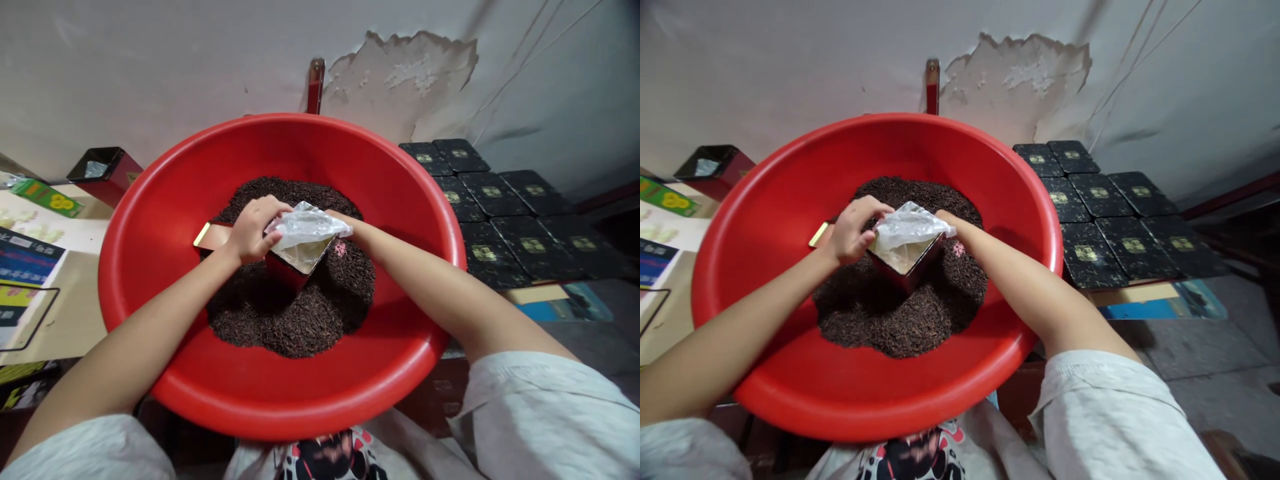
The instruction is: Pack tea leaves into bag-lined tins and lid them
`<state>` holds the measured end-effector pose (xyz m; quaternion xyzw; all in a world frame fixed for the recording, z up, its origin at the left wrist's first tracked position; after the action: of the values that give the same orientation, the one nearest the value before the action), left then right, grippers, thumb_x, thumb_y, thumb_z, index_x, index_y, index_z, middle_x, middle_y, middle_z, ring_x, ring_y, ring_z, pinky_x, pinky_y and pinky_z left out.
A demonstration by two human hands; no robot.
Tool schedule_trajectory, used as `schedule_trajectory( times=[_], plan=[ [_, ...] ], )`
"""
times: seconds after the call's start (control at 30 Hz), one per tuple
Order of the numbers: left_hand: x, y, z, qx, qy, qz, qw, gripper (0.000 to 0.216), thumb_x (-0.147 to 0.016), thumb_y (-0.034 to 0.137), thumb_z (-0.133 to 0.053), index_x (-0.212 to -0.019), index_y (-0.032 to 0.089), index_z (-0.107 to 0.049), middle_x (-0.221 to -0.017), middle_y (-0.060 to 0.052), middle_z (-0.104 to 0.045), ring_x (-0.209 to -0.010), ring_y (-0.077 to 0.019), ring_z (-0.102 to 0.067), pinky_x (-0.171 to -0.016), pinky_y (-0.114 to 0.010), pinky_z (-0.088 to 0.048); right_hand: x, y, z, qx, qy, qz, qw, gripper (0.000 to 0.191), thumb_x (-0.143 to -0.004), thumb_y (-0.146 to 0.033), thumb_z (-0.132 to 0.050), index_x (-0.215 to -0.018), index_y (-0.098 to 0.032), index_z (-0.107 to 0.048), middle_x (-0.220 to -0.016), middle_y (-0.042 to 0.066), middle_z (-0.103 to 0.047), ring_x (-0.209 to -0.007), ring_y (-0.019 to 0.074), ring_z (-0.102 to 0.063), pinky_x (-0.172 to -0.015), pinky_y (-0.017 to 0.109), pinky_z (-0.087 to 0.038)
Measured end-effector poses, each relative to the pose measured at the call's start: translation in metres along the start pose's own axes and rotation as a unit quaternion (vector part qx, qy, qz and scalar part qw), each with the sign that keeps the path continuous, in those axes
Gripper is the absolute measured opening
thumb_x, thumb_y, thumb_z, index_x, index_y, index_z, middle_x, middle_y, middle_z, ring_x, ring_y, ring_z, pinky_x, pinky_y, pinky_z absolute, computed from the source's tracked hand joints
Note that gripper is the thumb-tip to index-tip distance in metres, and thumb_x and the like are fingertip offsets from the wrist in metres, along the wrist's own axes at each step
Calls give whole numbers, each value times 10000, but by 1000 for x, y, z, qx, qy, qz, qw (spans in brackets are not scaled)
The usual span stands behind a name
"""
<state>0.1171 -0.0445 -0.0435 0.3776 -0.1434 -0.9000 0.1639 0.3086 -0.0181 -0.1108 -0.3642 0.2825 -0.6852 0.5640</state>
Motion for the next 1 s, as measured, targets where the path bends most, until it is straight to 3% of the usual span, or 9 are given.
schedule_trajectory(
  times=[0.1, 0.17, 0.27, 0.33, 0.47, 0.57, 0.67, 0.83, 1.0],
  plan=[
    [5, 4, -7, -13, 18, -6, 1000, 585, -833, 619, -352, -1191, 170, -463, -858, -59, -521, -785, -200, -509, -731, -356, -450, 12, -30, 30, 40, 125, 35, 991, 109, -786, -100, -511, -757, -125, -612, -772, 58, -615, -733, 140, -534, -740, 299, -440],
    [5, 2, -13, -11, 18, 35, 999, 511, -817, 541, -397, -1166, 174, -464, -868, -59, -521, -801, -204, -507, -743, -363, -452, 28, -60, 51, 84, 175, 149, 970, 79, -786, -176, -551, -803, -130, -613, -813, 58, -626, -747, 135, -542, -741, 283, -424],
    [2, -1, -20, 7, -15, 100, 995, 366, -779, 483, -398, -982, 196, -497, -837, -46, -536, -774, -197, -507, -717, -358, -441, 51, -81, 57, 146, -50, 150, 977, 248, -783, -388, -597, -821, -145, -632, -784, 51, -639, -694, 137, -558, -653, 273, -414],
    [0, -2, -20, 29, -3, 145, 989, 317, -750, 495, -417, -878, 208, -453, -768, -21, -518, -691, -171, -484, -638, -321, -424, 65, -84, 56, 210, -170, 122, 955, 381, -678, -456, -690, -923, -168, -635, -863, 50, -660, -742, 162, -587, -654, 275, -419],
    [1, -4, -20, 55, 19, 200, 978, 312, -744, 523, -432, -728, 224, -344, -638, 28, -420, -570, -130, -395, -533, -276, -348, 79, -82, 46, 327, -236, 105, 909, 734, -500, -482, -789, -1129, -194, -546, -1039, 66, -648, -889, 227, -600, -699, 284, -425],
    [4, -2, -22, 39, 40, 195, 979, 353, -780, 544, -401, -658, 226, -310, -611, 29, -368, -573, -136, -376, -543, -289, -320, 86, -85, 37, 393, -223, 118, 884, 734, -487, -490, -789, -1104, -190, -528, -982, 70, -645, -842, 229, -593, -643, 274, -389],
    [11, -1, -26, 33, 105, 220, 969, 414, -798, 614, -373, -663, 226, -323, -649, 13, -378, -630, -155, -402, -585, -302, -342, 91, -94, 32, 426, -190, 151, 872, 529, -518, -436, -792, -930, -195, -564, -806, 39, -631, -738, 198, -572, -597, 263, -322],
    [25, -14, -34, 70, 202, 349, 912, 465, -823, 683, -312, -722, 231, -349, -615, 25, -377, -585, -149, -401, -545, -288, -329, 85, -101, 38, 343, -128, 220, 904, 343, -541, -257, -803, -641, -198, -480, -561, -33, -501, -573, 122, -454, -570, 262, -241],
    [28, -38, -24, 43, 283, 397, 872, 540, -791, 746, -337, -640, 230, -298, -586, 34, -338, -573, -133, -374, -546, -279, -329, 60, -93, 37, 191, -67, 306, 930, 344, -619, -251, -766, -620, -182, -428, -633, -38, -463, -604, 94, -396, -596, 247, -292]
  ],
)
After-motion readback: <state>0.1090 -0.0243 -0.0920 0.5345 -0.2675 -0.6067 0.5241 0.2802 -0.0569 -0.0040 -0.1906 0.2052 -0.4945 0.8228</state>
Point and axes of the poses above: each hand's wrist, its own x-axis away from the middle knuckle, its own z-axis out of the back of the hand, y = z × x, the point moved 4 cm from there along -x, towards the middle knuckle
